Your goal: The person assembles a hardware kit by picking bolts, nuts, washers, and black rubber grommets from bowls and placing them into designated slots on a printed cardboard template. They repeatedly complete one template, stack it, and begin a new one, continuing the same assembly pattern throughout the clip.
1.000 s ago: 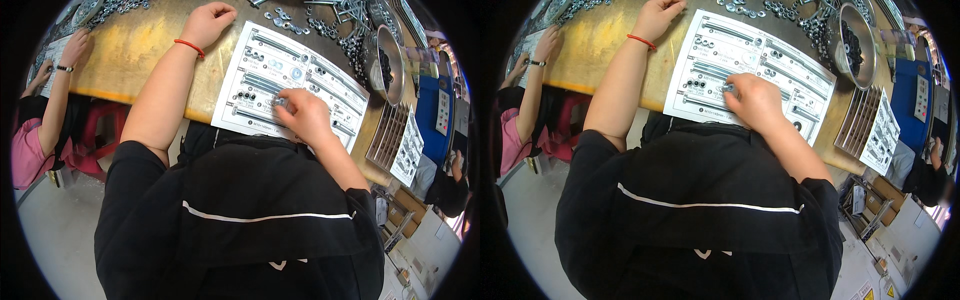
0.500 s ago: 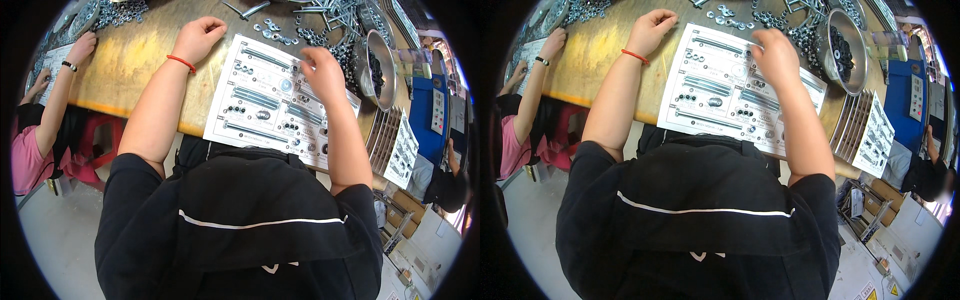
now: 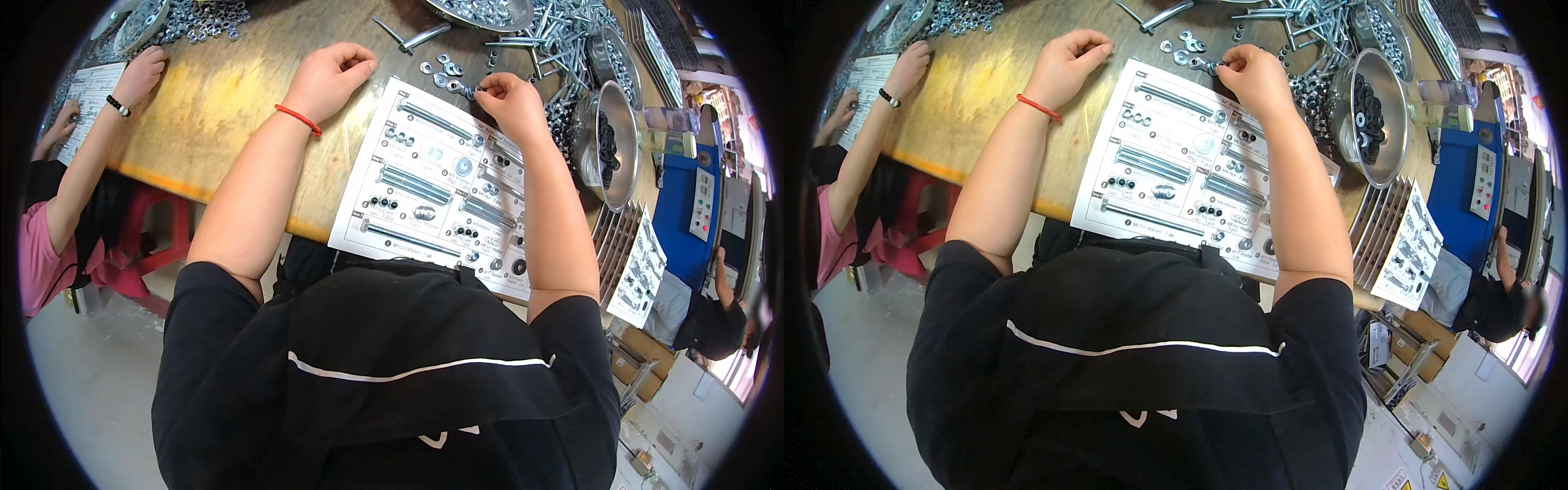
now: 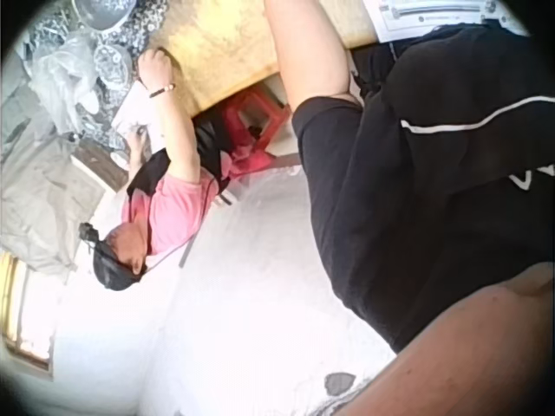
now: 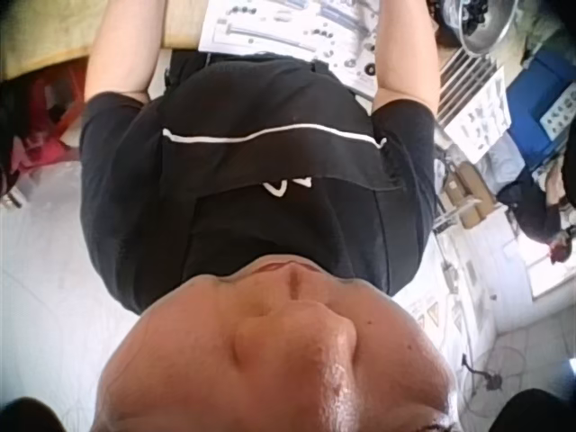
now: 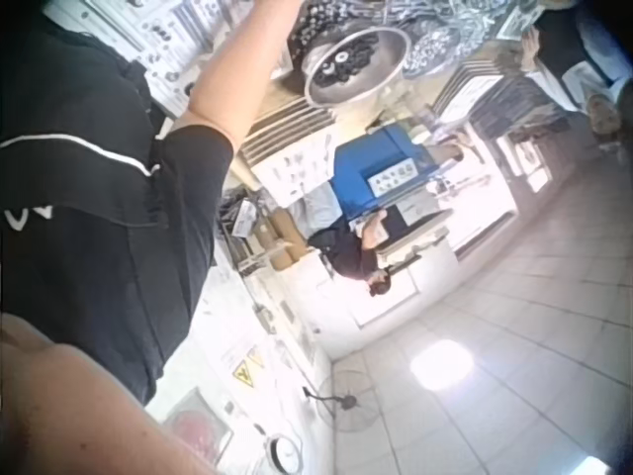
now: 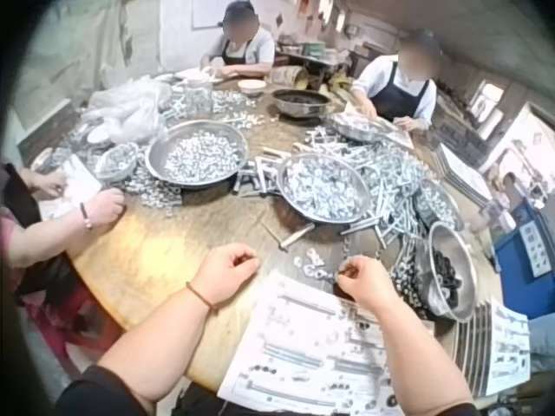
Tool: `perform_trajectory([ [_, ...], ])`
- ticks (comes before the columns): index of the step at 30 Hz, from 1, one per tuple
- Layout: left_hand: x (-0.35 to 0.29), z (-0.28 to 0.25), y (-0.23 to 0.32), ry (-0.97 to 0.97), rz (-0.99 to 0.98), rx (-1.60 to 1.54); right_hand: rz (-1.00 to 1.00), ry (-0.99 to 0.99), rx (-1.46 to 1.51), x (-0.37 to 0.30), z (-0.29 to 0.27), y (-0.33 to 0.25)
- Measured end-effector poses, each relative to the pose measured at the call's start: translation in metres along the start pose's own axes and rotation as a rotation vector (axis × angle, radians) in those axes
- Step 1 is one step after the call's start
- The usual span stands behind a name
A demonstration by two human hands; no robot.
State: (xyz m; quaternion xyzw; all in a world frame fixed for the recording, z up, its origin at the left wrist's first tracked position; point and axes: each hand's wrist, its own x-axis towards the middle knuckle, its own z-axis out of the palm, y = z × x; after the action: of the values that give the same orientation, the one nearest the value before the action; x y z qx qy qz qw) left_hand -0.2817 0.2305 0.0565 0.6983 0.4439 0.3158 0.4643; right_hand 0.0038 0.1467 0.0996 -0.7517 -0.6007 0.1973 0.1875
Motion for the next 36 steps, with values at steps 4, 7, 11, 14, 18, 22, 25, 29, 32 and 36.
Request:
perform_trajectory([
  [4,0.000,0.000,-0.002,-0.008,-0.007,-0.019,-0.073,-0.044,0.001,-0.002,0.002,-0.004],
  [7,0.001,0.000,-0.001,-0.024,-0.019,-0.074,-0.073,-0.052,-0.030,0.000,0.001,0.001],
  [11,0.005,0.004,-0.012,-0.002,0.004,-0.112,-0.086,-0.035,-0.024,-0.005,-0.005,0.002],
  [14,0.004,0.003,-0.016,0.007,0.015,-0.184,-0.081,0.058,0.020,-0.027,-0.029,0.002],
  [18,0.004,0.003,-0.016,0.007,0.016,-0.140,-0.005,0.252,-0.069,-0.093,-0.079,0.029],
  [22,0.005,0.005,-0.008,-0.009,0.008,-0.031,0.205,0.240,-0.155,-0.161,-0.094,0.075],
  [25,0.004,0.006,-0.009,0.004,0.003,0.008,0.182,0.211,-0.257,-0.181,-0.085,0.090],
  [29,0.003,0.009,-0.013,0.056,-0.015,0.079,0.200,0.180,-0.307,-0.177,-0.075,0.093],
  [32,-0.001,0.011,-0.010,0.064,0.036,0.093,0.160,0.228,-0.289,-0.176,-0.074,0.086],
  [36,-0.002,0.011,0.001,0.039,0.028,0.088,0.061,0.256,-0.095,-0.153,-0.073,0.064],
])
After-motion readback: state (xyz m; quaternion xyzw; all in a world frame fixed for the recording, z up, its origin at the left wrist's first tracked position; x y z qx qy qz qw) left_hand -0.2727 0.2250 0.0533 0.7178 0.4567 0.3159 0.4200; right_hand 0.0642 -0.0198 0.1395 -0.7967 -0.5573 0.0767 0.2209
